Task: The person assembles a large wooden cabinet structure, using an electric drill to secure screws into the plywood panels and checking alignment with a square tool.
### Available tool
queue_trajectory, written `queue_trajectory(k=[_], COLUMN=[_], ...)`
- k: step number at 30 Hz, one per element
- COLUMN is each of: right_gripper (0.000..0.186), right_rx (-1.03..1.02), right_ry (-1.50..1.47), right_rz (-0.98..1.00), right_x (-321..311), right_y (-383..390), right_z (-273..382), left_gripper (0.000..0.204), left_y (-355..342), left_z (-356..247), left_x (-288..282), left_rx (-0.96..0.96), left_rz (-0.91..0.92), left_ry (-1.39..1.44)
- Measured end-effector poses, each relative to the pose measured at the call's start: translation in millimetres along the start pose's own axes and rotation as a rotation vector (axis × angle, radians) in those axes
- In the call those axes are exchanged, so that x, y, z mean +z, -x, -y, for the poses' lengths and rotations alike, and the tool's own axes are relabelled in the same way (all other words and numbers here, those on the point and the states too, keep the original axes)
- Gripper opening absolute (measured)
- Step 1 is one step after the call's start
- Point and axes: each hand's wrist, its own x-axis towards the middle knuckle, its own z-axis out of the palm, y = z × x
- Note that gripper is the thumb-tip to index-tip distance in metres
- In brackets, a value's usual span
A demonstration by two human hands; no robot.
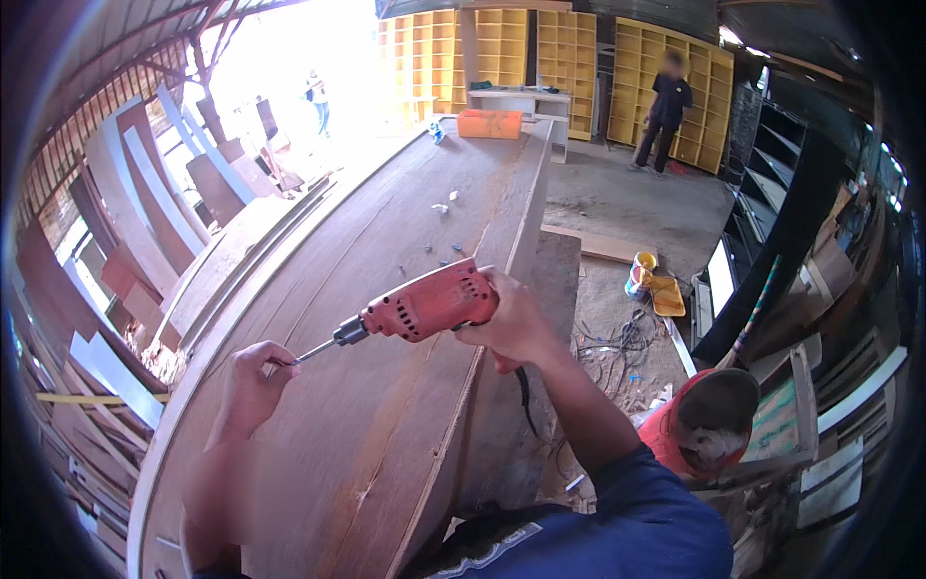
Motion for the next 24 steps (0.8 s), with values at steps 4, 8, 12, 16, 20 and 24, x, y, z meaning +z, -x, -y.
queue_trajectory(k=[4, 8, 12, 16, 20, 24], right_gripper=[0.085, 0.090, 0.093, 0.095, 0.094, 0.090], right_rx=[-0.028, -0.037, -0.041, -0.051, -0.023, 0.021], right_ry=[-0.002, -0.045, -0.081, -0.109, -0.117, -0.086], right_rz=[0.033, 0.050, 0.059, 0.036, 0.033, 0.007], right_x=[12.1, 15.9, 16.5, 19.1, 20.1, 24.5], right_y=[-15.8, -21.6, -23.1, -21.5, -18.8, -16.4], right_z=[-17.6, -24.6, -24.6, -24.5, -26.9, -24.5], left_gripper=[0.012, 0.014, 0.015, 0.015, 0.015, 0.015], left_y=[-6.7, -10.3, -12.1, -15.7, -21.7, -26.5], left_z=[8.9, 12.4, 14.5, 15.2, 16.0, 20.7], left_x=[-1.3, -4.0, -3.1, -3.5, -4.1, -4.4], left_rx=[0.007, 0.024, 0.033, 0.083, 0.065, 0.065], left_rz=[-0.041, -0.028, -0.029, -0.040, -0.011, 0.001], left_ry=[-0.092, -0.161, -0.152, -0.159, -0.166, -0.132])
